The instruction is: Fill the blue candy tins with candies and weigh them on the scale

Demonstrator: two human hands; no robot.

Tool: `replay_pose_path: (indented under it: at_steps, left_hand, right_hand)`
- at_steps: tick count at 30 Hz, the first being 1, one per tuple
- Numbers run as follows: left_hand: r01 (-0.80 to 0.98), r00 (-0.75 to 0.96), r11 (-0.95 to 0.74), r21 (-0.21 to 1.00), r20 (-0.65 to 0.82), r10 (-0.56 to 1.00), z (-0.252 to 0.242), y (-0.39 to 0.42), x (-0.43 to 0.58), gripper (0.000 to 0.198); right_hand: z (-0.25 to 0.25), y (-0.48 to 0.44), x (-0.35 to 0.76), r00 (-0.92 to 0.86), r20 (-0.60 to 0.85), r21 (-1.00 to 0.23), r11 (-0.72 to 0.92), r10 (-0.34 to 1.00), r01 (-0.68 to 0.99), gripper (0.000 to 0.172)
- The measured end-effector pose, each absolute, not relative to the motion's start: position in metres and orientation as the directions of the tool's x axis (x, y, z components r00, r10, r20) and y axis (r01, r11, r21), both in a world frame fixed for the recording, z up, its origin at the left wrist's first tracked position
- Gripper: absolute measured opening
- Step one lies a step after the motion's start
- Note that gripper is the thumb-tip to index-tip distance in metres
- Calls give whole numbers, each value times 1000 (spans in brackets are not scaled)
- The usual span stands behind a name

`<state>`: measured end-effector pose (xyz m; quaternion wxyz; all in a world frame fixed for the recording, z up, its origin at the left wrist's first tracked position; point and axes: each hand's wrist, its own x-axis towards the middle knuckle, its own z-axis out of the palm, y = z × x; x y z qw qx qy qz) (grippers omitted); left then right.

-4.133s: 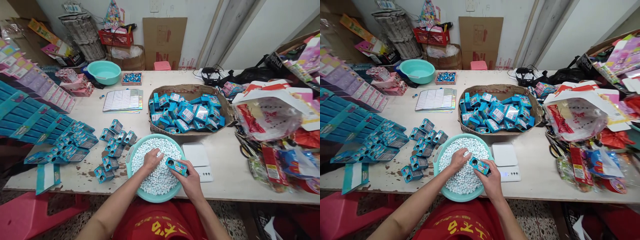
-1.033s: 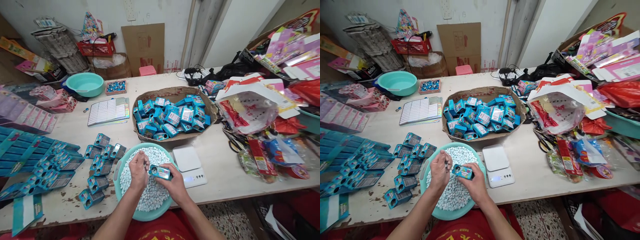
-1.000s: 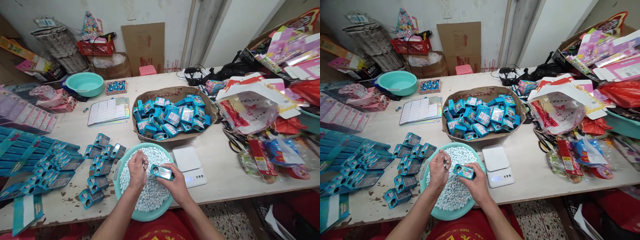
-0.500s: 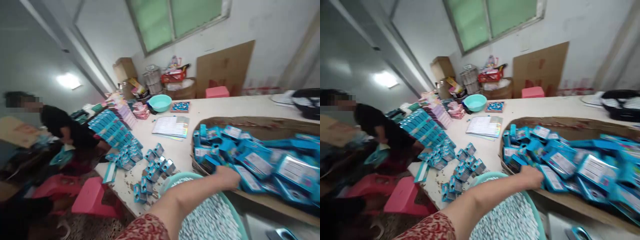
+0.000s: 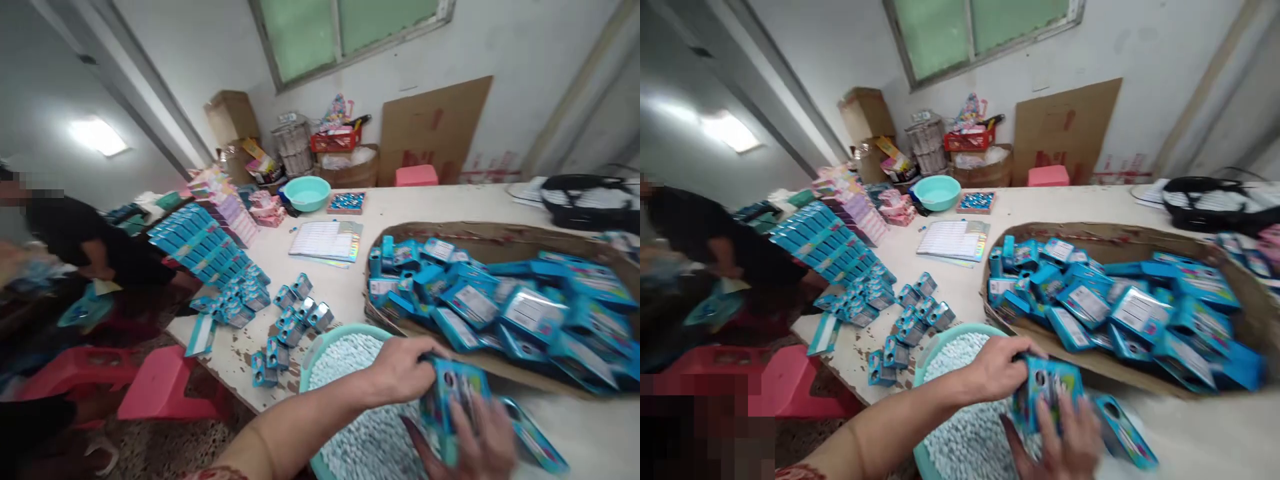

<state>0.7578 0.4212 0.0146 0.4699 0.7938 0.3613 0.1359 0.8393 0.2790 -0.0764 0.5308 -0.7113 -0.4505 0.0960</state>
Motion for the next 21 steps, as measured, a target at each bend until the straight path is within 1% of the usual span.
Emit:
replay_pose_path:
  at_steps: [1, 2, 3, 4, 5, 6, 7, 8, 9, 11, 13, 16, 18, 19, 21]
  left_hand:
    - [393, 743, -192, 899, -187, 642, 13, 413, 747, 35]
    - [345, 786, -87, 934, -237, 571, 9, 408, 736, 34]
    - [314, 826, 14, 949, -280, 489, 2, 407, 724, 36]
    - [305, 837, 72, 950, -304, 455, -8, 408, 712, 38]
    - [327, 789, 57, 943, -306, 532, -20, 412, 702, 38]
    - [400, 706, -32, 916, -286, 648, -35, 417, 692, 36]
    - [506, 614, -153, 849, -230, 755, -51, 421, 685, 34]
    - [608, 552, -260, 750, -164, 817, -67, 425, 680, 34]
    - [685, 537, -341, 644, -131, 833, -82, 428, 676, 36]
    - [772, 527, -417, 479, -116, 842, -107, 429, 676, 41]
    - [803, 527, -432, 411, -152, 836, -119, 426, 680, 43]
    - [804, 552, -430, 410, -248, 796, -118, 420, 688, 45]
    - [814, 535, -382, 438, -307, 787, -111, 417, 691, 45]
    - [817, 508, -326, 475, -327, 797, -108, 417, 692, 44]
    - [758, 431, -125, 640, -348, 832, -104, 416, 692, 36]
  right_hand:
    - [-74, 275, 837, 560, 380, -819, -14, 736, 574, 31]
    - [-71, 270, 835, 550, 387, -812, -9, 740, 584, 31]
    - [-67, 264, 834, 574, 363, -825, -33, 734, 564, 32]
    - [-61, 258, 834, 632, 295, -856, -96, 717, 509, 36]
    - [-55, 252, 833, 714, 189, -889, -191, 674, 416, 41]
    - [-48, 246, 834, 793, 67, -910, -289, 605, 297, 48]
    - [-42, 240, 834, 850, -49, -914, -366, 525, 174, 53]
    - [-37, 234, 833, 879, -143, -909, -413, 455, 66, 58]
    - [-33, 229, 833, 889, -210, -903, -429, 406, -18, 60]
    - [-32, 223, 831, 885, -288, -906, -403, 367, -128, 61]
    - [-37, 219, 827, 868, -338, -913, -351, 364, -209, 62]
    - [-46, 220, 819, 830, -390, -912, -290, 398, -290, 60]
    - [-48, 223, 814, 808, -405, -910, -273, 427, -312, 57]
    - [-47, 225, 811, 803, -407, -910, -274, 436, -312, 57]
    - [-44, 229, 806, 803, -392, -915, -280, 449, -290, 57]
